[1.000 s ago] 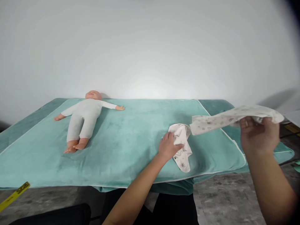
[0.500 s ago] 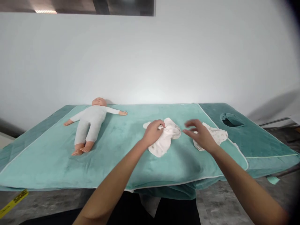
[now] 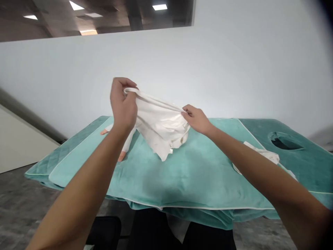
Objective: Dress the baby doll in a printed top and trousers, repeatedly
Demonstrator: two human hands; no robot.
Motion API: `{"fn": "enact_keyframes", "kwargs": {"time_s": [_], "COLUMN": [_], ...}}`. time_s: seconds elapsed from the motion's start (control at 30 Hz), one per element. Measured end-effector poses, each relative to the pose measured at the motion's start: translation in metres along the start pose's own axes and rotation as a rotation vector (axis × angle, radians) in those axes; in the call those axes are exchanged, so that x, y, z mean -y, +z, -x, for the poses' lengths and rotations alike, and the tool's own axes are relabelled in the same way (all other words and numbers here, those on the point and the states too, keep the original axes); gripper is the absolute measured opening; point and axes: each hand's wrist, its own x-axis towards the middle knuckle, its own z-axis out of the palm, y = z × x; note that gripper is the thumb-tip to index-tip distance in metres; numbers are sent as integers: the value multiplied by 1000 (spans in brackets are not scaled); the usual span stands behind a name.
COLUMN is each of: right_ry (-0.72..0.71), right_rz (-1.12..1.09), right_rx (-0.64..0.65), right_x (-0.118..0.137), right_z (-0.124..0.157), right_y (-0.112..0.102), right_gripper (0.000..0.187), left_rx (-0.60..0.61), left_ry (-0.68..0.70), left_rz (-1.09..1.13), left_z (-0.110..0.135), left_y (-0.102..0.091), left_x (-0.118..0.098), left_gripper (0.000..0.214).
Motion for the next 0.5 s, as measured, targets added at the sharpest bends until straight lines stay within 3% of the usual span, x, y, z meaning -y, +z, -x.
{"fn": "enact_keyframes", "kwargs": {"time_s": [0.1,0.17,0.27,0.33,0.43,0.5], "right_ry": [-49,-66,35,122,87,18], "right_rz": [165,222,121,3,-72,-43], "right_rx": [-114,-89,-34,-113,-308,-341], "right_x": [6,3,-9,-17,-21,-18], "right_z": [-3,-4,-12,-20,-33,-41], "right_y": [1,6,16,18,10,2], "right_gripper": [11,12,9,9,13,18], "left_rx": [-31,-22,-12,-56,-154,-200], "left_ry": [51,31,-32,-47,-85,-148], "left_rz": [-11,7,72,89,37,1], "left_z": [-2,6,21,27,25,20], "left_y": [-14,-16,-15,-17,-30,-41], "left_x": [1,-4,-12,-10,11,36], "left_gripper": [32,31,29,29,24,22]}}
